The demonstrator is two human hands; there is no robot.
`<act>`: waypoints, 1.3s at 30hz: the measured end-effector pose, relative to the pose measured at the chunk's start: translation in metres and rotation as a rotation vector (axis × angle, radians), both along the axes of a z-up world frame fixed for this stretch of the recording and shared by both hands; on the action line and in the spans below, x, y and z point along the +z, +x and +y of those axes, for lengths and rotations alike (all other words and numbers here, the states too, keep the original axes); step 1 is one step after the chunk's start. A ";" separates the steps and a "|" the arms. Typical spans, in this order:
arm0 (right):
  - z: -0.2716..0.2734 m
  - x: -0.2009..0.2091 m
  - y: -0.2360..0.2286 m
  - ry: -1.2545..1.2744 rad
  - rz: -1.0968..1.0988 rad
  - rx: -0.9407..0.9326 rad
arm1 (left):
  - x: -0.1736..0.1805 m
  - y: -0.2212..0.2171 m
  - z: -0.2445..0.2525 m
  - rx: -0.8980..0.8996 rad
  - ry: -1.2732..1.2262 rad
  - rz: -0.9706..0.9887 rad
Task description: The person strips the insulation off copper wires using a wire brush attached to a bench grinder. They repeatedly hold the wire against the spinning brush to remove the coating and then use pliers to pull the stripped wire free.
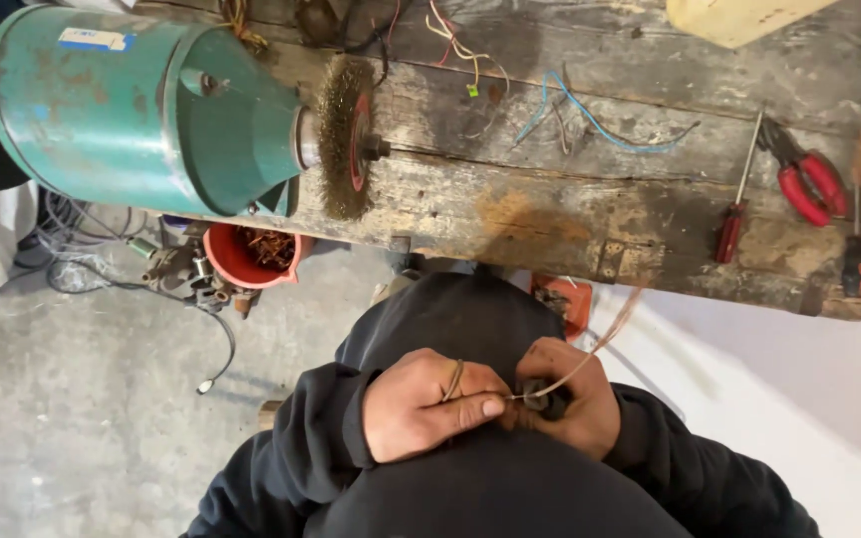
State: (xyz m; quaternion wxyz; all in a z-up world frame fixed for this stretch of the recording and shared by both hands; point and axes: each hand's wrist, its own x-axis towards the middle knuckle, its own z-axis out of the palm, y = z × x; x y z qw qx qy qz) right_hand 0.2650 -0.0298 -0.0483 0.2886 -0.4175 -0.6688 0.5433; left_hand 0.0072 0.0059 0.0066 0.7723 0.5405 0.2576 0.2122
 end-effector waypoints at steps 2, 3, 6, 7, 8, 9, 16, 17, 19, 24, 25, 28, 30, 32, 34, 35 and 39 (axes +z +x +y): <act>-0.001 -0.007 0.001 0.006 0.025 -0.016 | -0.001 0.000 0.001 -0.006 0.054 0.056; -0.003 -0.009 0.003 0.003 0.037 -0.032 | -0.001 0.001 0.001 -0.013 0.099 0.098; 0.001 -0.010 0.008 -0.034 0.048 -0.026 | 0.004 0.001 0.003 0.008 0.123 0.089; -0.001 -0.012 0.010 -0.032 0.049 -0.024 | 0.006 0.001 0.003 0.010 0.124 0.090; -0.003 -0.013 0.012 -0.074 0.050 -0.029 | 0.007 0.001 0.003 0.011 0.067 0.098; -0.002 -0.016 0.014 -0.111 0.054 -0.028 | 0.009 0.001 0.004 0.017 0.015 0.109; -0.001 -0.031 0.027 -0.200 0.081 -0.025 | 0.010 0.003 0.000 0.064 0.041 0.137; 0.000 -0.032 0.027 -0.202 0.092 -0.033 | 0.012 0.003 0.002 0.048 0.029 0.163; 0.001 -0.032 0.029 -0.204 0.098 -0.041 | 0.012 0.004 0.004 0.032 0.018 0.184; 0.006 -0.032 0.033 -0.168 0.093 -0.032 | 0.008 0.003 0.007 0.074 0.107 0.123; 0.004 -0.032 0.034 -0.169 0.089 -0.038 | 0.010 0.002 0.007 0.069 0.106 0.119; 0.004 -0.033 0.038 -0.183 0.086 -0.065 | 0.013 0.001 0.008 0.074 0.062 0.171; 0.003 -0.032 0.038 -0.205 0.090 -0.087 | 0.013 -0.001 0.010 0.068 0.062 0.195; 0.001 -0.032 0.038 -0.214 0.090 -0.102 | 0.014 -0.002 0.014 0.061 0.108 0.195; 0.001 -0.030 0.039 -0.225 0.087 -0.107 | 0.016 -0.004 0.013 0.065 0.153 0.195; 0.002 -0.028 0.038 -0.233 0.100 -0.104 | 0.017 -0.005 0.015 0.067 0.185 0.244; 0.005 -0.028 0.035 -0.246 0.125 -0.071 | 0.022 -0.015 0.014 0.038 0.269 0.318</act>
